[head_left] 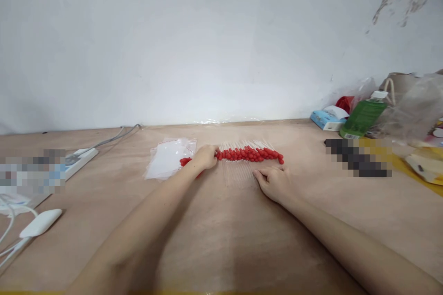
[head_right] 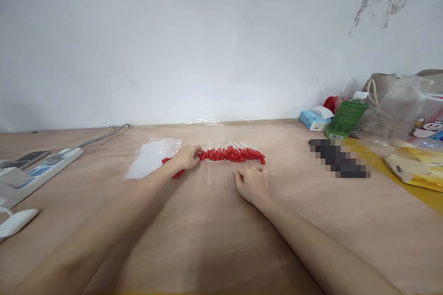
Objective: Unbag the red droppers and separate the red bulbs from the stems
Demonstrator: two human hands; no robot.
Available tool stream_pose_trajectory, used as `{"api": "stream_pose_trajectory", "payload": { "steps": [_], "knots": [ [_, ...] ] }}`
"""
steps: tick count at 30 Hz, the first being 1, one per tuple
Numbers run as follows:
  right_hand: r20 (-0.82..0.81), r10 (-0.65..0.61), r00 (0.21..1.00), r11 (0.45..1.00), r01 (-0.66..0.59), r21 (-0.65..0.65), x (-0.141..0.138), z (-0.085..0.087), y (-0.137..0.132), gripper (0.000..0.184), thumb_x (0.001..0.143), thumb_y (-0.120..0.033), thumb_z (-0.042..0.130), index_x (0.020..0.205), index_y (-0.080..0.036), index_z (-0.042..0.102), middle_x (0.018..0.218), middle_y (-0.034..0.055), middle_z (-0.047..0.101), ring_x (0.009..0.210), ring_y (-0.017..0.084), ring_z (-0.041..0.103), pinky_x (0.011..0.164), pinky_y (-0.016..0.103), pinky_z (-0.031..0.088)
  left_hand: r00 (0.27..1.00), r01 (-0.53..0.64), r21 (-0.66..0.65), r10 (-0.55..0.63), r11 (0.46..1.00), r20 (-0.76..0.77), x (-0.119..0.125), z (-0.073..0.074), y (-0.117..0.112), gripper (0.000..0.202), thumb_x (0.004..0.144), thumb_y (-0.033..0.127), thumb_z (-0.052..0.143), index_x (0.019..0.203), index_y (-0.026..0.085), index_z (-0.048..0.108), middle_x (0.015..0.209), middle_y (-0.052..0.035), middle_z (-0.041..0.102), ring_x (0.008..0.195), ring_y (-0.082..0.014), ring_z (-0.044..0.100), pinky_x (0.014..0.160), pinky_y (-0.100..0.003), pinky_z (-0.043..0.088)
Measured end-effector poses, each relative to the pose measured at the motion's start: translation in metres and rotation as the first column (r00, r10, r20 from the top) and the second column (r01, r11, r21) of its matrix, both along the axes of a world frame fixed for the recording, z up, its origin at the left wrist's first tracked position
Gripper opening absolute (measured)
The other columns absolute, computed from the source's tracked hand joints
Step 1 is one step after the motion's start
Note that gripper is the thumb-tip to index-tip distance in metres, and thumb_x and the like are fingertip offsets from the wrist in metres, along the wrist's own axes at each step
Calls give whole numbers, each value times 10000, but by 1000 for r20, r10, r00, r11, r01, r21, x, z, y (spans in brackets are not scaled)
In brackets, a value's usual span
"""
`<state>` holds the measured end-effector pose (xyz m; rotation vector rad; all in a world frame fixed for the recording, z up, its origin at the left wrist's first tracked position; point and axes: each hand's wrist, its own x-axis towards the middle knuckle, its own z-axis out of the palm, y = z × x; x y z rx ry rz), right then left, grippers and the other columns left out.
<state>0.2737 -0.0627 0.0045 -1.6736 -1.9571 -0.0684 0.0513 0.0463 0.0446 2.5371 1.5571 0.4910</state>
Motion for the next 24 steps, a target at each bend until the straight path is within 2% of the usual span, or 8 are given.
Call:
{"api": "stream_pose_trajectory", "payload": {
  "steps": [4, 8, 11, 13, 16, 19, 21, 24],
  "knots": [
    [30, 64, 998, 998, -64, 1, 1, 0, -3, 370, 866, -292, 393, 567, -209, 595, 615, -13, 663, 608, 138, 565, 668, 303, 228, 999, -29, 48, 27, 998, 42, 1, -2, -2, 174, 652, 101, 519, 750, 180, 638, 731, -35, 668, 706, -184, 615, 668, -262, 453],
    [51, 92, 994, 995, -91, -32, -1, 1, -5, 318, 868, -281, 401, 654, -236, 631, 647, -12, 674, 635, 153, 575, 672, 305, 228, 995, -37, 120, 25, 992, 102, -6, 3, -7, 206, 690, 74, 448, 737, 169, 625, 711, -37, 648, 695, -180, 596, 679, -284, 452],
    [53, 106, 993, 993, -103, -53, -3, 2, -6, 313, 872, -278, 394, 680, -237, 638, 667, -10, 676, 660, 155, 581, 689, 311, 238, 989, -36, 167, 10, 985, 150, -19, 10, -21, 208, 717, 84, 432, 772, 167, 615, 770, -41, 639, 739, -174, 592, 694, -283, 460],
    [29, 95, 995, 994, -93, -52, -3, 2, -6, 308, 874, -287, 389, 704, -238, 640, 660, -12, 665, 661, 153, 578, 701, 316, 252, 982, -17, 182, -17, 983, 188, -29, 11, -38, 205, 737, 97, 432, 804, 172, 611, 807, -38, 634, 761, -165, 592, 689, -272, 468],
    [-82, 63, 995, 997, -59, 58, -1, 0, -4, 270, 871, -341, 397, 887, -230, 643, 732, 16, 652, 701, 160, 573, 723, 324, 296, 938, 120, 148, -161, 982, 306, -40, 3, -70, 204, 762, 119, 449, 865, 184, 613, 840, -26, 632, 765, -147, 598, 679, -258, 483],
    [-154, 123, 980, 962, -80, 263, 1, 1, -5, 388, 849, -408, 434, 1133, -173, 557, 922, 88, 614, 876, 195, 553, 794, 344, 336, 856, 295, 56, -290, 954, 427, -44, -13, -97, 188, 790, 144, 465, 895, 181, 617, 879, -38, 638, 783, -137, 614, 682, -248, 501],
    [-79, 218, 973, 922, -179, 343, 0, 4, -7, 451, 828, -431, 471, 1201, -180, 509, 1050, 113, 574, 1001, 219, 509, 866, 379, 319, 816, 355, 31, -326, 934, 476, -45, -23, -107, 177, 795, 150, 475, 896, 171, 618, 915, -57, 641, 790, -136, 621, 663, -240, 507],
    [111, 345, 932, 862, -362, 355, -4, 7, -12, 393, 819, -415, 509, 1172, -244, 533, 1129, 83, 565, 1063, 220, 485, 959, 445, 227, 795, 399, 53, -374, 916, 477, -45, -30, -110, 171, 780, 132, 499, 890, 162, 627, 964, -78, 641, 823, -142, 621, 661, -237, 505]
  ]
}}
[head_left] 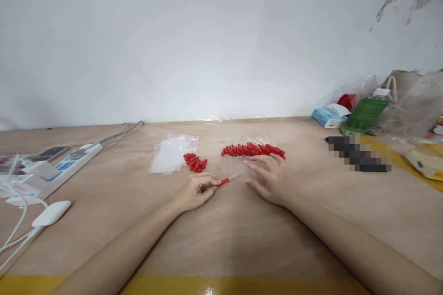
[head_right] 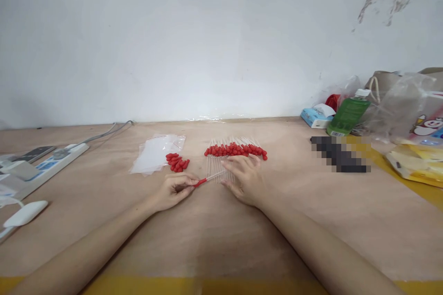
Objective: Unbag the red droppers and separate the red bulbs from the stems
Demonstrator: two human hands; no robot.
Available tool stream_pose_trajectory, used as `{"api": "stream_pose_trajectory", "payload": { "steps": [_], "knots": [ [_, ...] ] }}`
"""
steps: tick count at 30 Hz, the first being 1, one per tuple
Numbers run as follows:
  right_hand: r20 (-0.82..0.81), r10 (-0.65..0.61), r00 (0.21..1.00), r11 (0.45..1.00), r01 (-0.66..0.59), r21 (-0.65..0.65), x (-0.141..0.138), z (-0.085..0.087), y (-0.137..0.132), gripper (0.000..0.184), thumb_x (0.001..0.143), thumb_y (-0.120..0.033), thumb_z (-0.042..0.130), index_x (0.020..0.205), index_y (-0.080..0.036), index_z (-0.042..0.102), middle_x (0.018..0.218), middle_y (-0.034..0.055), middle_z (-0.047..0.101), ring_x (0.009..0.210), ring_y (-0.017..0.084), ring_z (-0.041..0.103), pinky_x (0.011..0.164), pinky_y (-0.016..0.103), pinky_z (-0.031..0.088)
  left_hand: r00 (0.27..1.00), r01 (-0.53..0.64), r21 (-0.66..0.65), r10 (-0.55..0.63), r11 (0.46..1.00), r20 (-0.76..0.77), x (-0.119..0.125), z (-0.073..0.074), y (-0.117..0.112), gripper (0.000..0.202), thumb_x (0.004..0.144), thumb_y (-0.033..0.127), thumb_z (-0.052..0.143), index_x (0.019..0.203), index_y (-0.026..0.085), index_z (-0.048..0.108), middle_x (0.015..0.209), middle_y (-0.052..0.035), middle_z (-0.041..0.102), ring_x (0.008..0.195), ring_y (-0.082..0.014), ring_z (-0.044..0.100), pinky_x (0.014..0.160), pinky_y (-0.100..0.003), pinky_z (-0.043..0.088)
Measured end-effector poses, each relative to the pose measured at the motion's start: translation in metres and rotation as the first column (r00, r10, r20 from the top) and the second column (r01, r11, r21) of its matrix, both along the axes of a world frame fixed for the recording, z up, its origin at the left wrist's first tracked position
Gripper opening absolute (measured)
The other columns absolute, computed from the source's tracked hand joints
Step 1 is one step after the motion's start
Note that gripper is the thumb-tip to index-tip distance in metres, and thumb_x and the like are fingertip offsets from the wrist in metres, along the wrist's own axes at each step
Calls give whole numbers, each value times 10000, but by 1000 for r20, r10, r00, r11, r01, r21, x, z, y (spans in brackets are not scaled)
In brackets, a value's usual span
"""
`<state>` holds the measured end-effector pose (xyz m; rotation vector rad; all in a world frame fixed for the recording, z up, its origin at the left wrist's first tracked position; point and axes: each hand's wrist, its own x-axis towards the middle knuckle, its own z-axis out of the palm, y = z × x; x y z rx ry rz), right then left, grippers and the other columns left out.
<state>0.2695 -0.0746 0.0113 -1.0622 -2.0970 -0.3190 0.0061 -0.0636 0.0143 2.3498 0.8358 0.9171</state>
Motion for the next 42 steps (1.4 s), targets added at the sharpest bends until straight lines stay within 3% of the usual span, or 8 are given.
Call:
{"api": "stream_pose_trajectory", "payload": {
  "steps": [3, 8, 14, 19, 27, 36, 39, 42],
  "knots": [
    [94, 65, 993, 996, -70, 55, -6, -1, -2, 268, 839, -333, 512, 1090, -274, 582, 1005, 25, 638, 1023, 188, 514, 996, 462, 157, 999, 42, 33, -42, 999, -7, -1, 0, 2, 173, 767, 118, 513, 880, 156, 639, 936, -79, 654, 791, -137, 626, 650, -231, 499],
    [139, 96, 986, 992, -106, 67, -11, -4, -3, 221, 855, -242, 492, 1044, -258, 605, 769, -20, 656, 819, 127, 548, 995, 429, 171, 996, 88, 37, -87, 995, -27, -1, 6, -1, 177, 777, 134, 510, 882, 159, 651, 913, -79, 667, 773, -137, 628, 662, -237, 495],
    [121, 130, 984, 991, -132, 9, -16, -1, -7, 188, 856, -230, 469, 855, -242, 656, 653, -27, 614, 721, 119, 511, 989, 434, 161, 995, -72, 12, 73, 997, -69, 7, 9, -9, 421, 756, 268, 608, 1163, 195, 529, 965, -57, 646, 777, -146, 595, 701, -263, 479],
    [81, 172, 982, 985, -171, -13, -19, -2, -7, 204, 860, -241, 457, 814, -231, 656, 629, -22, 602, 690, 115, 497, 978, 447, 154, 987, -87, 30, 90, 996, -130, 13, 7, -6, 196, 844, 315, 514, 913, 188, 646, 821, -35, 651, 698, -126, 576, 639, -233, 439],
    [85, 219, 972, 975, -216, -50, -16, -3, -7, 185, 847, -224, 462, 795, -231, 640, 603, -39, 583, 701, 111, 491, 978, 440, 151, 981, -82, 56, 91, 995, -173, 9, 4, -3, 169, 870, 244, 450, 774, 167, 567, 750, -19, 591, 688, -123, 543, 627, -227, 412],
    [-28, 17, 999, 999, -18, -50, 3, -4, 3, 183, 849, -261, 473, 829, -245, 654, 645, -29, 625, 700, 116, 508, 961, 408, 178, 973, -217, 145, 226, 965, -47, -12, 5, -3, 150, 854, 264, 488, 880, 189, 615, 839, -41, 586, 761, -141, 555, 684, -267, 452],
    [-141, -142, 980, 990, 143, -5, 4, -7, 7, 181, 835, -264, 487, 850, -234, 665, 673, -14, 653, 683, 118, 526, 927, 373, 210, 932, -362, 187, 351, 913, 95, -13, 11, 3, 188, 843, 263, 490, 960, 203, 625, 945, -61, 564, 898, -166, 553, 780, -305, 462],
    [-177, -302, 937, 953, 303, -22, 7, -10, 11, 185, 823, -272, 497, 829, -233, 678, 698, 4, 672, 717, 135, 558, 889, 352, 221, 840, -534, 132, 507, 835, 192, -21, 23, 19, 242, 834, 284, 471, 1001, 194, 621, 965, -66, 547, 894, -174, 573, 751, -310, 487]
  ]
}}
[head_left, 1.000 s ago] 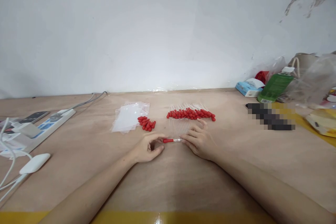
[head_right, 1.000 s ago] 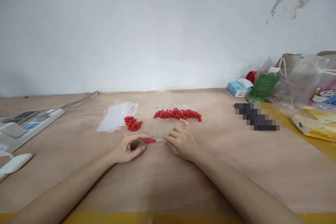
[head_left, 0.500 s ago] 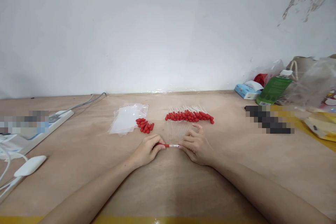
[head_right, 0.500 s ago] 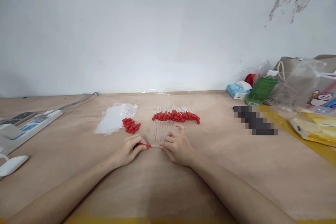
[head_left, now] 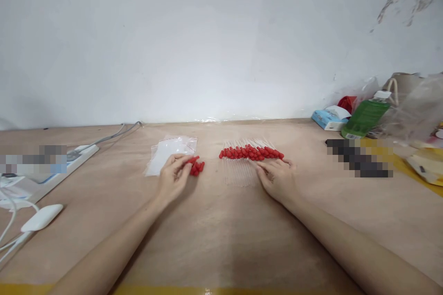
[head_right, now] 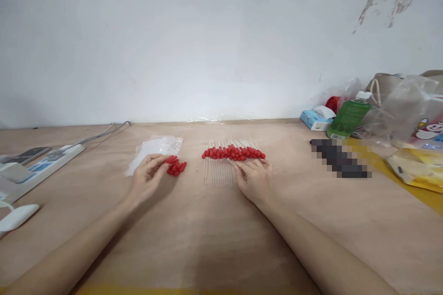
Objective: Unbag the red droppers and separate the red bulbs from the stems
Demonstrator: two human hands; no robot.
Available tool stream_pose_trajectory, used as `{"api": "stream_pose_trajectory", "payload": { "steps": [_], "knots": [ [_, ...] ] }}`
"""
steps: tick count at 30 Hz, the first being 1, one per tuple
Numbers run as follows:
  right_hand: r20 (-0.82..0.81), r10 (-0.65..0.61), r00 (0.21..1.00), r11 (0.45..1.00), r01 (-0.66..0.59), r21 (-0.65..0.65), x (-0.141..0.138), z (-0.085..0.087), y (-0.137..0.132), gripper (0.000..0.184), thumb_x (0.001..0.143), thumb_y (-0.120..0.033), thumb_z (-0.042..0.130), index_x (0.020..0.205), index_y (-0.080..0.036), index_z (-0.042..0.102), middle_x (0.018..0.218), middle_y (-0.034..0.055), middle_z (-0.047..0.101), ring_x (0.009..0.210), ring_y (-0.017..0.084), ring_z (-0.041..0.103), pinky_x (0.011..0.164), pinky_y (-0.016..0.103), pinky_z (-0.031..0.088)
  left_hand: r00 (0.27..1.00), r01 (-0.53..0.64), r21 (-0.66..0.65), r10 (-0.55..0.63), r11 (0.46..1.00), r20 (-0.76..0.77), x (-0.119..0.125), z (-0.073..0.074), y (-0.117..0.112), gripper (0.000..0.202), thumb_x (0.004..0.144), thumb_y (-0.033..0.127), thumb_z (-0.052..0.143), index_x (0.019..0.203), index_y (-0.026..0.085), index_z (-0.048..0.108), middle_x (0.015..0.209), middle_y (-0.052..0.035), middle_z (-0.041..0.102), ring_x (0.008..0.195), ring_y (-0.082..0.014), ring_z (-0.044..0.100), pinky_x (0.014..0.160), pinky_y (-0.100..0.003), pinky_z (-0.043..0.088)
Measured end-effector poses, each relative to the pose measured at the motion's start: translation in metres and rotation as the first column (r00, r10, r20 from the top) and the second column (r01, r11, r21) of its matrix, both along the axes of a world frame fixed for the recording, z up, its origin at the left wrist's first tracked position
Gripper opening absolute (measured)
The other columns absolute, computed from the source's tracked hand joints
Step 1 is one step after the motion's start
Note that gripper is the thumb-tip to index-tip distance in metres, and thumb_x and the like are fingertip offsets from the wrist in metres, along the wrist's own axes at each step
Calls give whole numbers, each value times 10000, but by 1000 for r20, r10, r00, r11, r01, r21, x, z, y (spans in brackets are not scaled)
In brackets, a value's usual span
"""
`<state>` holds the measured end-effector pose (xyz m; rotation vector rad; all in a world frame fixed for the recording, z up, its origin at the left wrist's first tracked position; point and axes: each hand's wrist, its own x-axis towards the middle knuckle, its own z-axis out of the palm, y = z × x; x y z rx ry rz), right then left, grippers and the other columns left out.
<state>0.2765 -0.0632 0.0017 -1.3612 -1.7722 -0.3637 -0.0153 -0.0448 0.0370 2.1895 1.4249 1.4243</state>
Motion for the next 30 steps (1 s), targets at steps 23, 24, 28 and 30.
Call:
{"api": "stream_pose_trajectory", "payload": {
  "steps": [23, 24, 28, 30],
  "knots": [
    [176, -13, 984, 985, 43, -168, -6, 1, 4, 224, 810, -374, 495, 821, -224, 660, 734, 33, 661, 786, 188, 526, 844, 381, 211, 926, -91, -46, 68, 995, -372, -15, 10, 33, 238, 825, 355, 470, 841, 199, 649, 809, -30, 628, 798, -180, 542, 755, -308, 406],
    [180, -4, 984, 983, 37, -179, -6, 1, 3, 233, 806, -392, 499, 802, -221, 657, 731, 32, 656, 789, 190, 524, 840, 381, 213, 927, -103, -32, 84, 994, -365, -14, 11, 32, 236, 823, 357, 473, 842, 200, 648, 814, -32, 628, 808, -184, 539, 751, -307, 406],
    [175, 19, 984, 983, 14, -184, -6, 2, 3, 271, 799, -439, 500, 796, -212, 648, 750, 34, 643, 795, 189, 519, 830, 374, 226, 919, -60, 13, 60, 998, -390, -1, 16, 31, 209, 814, 332, 483, 856, 197, 636, 872, -39, 628, 856, -198, 530, 788, -323, 399],
    [143, 6, 990, 985, 19, -173, -5, 1, 4, 273, 810, -433, 486, 843, -217, 649, 763, 35, 642, 786, 182, 523, 830, 374, 228, 893, 4, -18, -11, 1000, -449, 11, 18, 35, 184, 798, 311, 496, 848, 193, 629, 872, -47, 618, 865, -210, 530, 808, -342, 393]
  ]
}}
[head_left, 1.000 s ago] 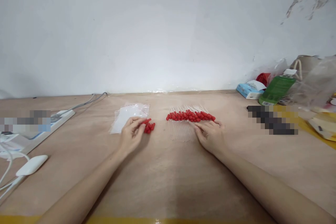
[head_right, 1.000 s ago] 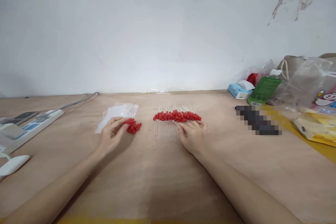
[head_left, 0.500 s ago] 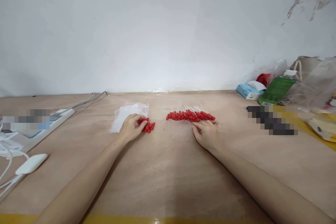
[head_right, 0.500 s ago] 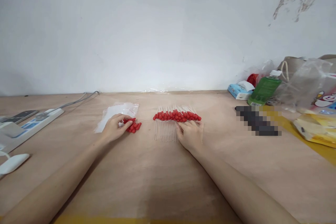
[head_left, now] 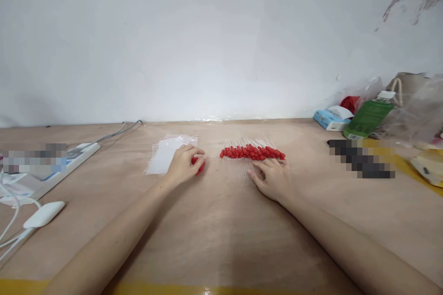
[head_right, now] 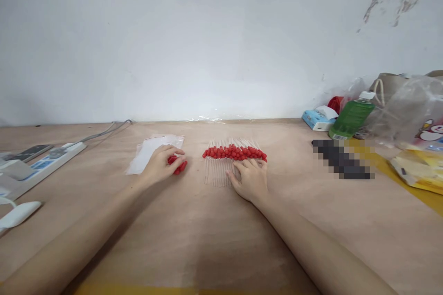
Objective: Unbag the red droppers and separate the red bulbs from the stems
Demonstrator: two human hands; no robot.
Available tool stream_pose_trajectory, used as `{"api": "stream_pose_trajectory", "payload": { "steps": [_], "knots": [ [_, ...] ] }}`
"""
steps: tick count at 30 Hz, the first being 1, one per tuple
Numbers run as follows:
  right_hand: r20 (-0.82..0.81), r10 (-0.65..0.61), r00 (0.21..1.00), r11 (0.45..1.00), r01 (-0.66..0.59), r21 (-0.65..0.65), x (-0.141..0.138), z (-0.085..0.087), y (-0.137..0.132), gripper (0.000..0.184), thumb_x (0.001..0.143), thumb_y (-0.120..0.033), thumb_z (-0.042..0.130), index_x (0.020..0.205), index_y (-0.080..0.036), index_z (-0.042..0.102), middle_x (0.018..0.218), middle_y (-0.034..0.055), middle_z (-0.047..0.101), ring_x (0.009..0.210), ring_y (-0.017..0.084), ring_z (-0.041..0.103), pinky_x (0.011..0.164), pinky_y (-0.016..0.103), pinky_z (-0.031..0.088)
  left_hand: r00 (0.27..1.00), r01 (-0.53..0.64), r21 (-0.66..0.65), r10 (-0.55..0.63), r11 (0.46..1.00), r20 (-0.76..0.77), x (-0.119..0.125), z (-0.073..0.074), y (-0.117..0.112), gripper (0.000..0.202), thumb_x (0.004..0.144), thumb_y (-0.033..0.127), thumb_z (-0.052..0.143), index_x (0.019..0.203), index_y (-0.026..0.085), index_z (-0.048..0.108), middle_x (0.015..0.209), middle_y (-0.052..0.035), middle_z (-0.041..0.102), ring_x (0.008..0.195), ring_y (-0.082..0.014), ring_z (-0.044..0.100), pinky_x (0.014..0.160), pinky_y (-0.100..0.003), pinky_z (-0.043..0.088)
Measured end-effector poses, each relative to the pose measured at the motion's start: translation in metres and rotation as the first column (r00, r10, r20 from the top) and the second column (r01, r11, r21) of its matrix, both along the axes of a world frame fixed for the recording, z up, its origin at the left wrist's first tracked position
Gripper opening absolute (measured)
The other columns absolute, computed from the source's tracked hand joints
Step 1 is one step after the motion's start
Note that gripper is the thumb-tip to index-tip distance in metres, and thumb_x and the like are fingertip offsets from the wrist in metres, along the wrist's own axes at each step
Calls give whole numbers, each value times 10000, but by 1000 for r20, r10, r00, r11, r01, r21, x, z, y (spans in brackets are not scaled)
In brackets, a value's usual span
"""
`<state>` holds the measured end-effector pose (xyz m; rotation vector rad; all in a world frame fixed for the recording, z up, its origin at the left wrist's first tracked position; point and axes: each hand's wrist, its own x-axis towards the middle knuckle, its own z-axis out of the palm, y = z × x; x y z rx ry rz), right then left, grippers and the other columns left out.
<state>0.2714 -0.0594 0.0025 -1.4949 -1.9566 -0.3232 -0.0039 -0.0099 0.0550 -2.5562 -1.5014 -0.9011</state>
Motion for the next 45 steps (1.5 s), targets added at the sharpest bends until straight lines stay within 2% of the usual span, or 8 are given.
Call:
{"api": "stream_pose_trajectory", "payload": {
  "steps": [6, 12, 24, 30, 36, 40, 42, 45],
  "knots": [
    [-115, -53, 992, 997, 46, -61, 4, -3, 3, 272, 837, -414, 453, 815, -235, 656, 749, 13, 639, 784, 172, 540, 825, 377, 231, 992, 114, -318, -124, 941, -13, 46, 0, 32, 184, 699, 247, 577, 872, 185, 584, 958, -69, 576, 879, -225, 555, 777, -326, 420],
    [-155, -54, 986, 998, 48, -42, 3, -3, 4, 248, 832, -399, 469, 824, -238, 658, 743, 7, 639, 779, 167, 542, 803, 367, 234, 995, 97, -487, -85, 868, 48, 58, -4, 60, 293, 625, 255, 661, 897, 193, 573, 754, -10, 630, 710, -181, 596, 657, -265, 440],
    [-148, -52, 988, 999, 49, -21, 3, -4, 5, 261, 830, -398, 461, 797, -233, 661, 712, 8, 634, 743, 161, 536, 807, 363, 235, 903, -70, -698, 342, 713, 259, 61, -2, 69, 305, 602, 179, 682, 866, 129, 538, 641, -25, 639, 572, -137, 624, 545, -223, 488],
    [-175, -19, 984, 1000, 21, 7, 4, -6, 6, 269, 831, -403, 458, 790, -229, 659, 711, 22, 641, 743, 171, 529, 801, 369, 228, 856, -41, -728, 399, 685, 328, 56, 6, 62, 124, 592, 177, 690, 639, 120, 591, 637, -50, 653, 612, -144, 637, 573, -216, 512],
    [-176, -30, 984, 1000, 30, -5, 5, -8, 6, 252, 826, -389, 465, 795, -229, 658, 714, 19, 636, 753, 173, 538, 817, 383, 238, 836, -62, -676, 408, 734, 366, 48, 9, 54, 110, 622, 184, 641, 715, 127, 633, 652, -43, 664, 635, -153, 645, 580, -213, 502],
    [-225, 28, 974, 998, -16, 59, 7, -10, 8, 239, 823, -371, 478, 882, -212, 647, 790, 43, 612, 797, 180, 540, 816, 373, 293, 847, -75, -576, 356, 814, 394, 29, 2, 23, 235, 675, 201, 579, 899, 168, 641, 692, -14, 653, 624, -139, 620, 574, -222, 484],
    [-244, 99, 965, 990, -70, 124, 6, -9, 8, 297, 814, -368, 489, 1018, -188, 608, 915, 79, 586, 883, 196, 531, 800, 355, 345, 910, -10, -375, 164, 927, 380, 20, -7, 0, 238, 720, 217, 540, 931, 178, 643, 751, -19, 639, 614, -130, 595, 569, -233, 476],
    [-188, 216, 958, 963, -177, 203, 4, -6, 3, 444, 798, -381, 516, 1186, -165, 510, 1104, 128, 522, 1023, 227, 485, 827, 363, 380, 960, 135, -135, -96, 982, 262, 15, -24, -32, 208, 757, 190, 518, 912, 194, 657, 821, -35, 601, 708, -134, 576, 615, -235, 472]
  ]
}}
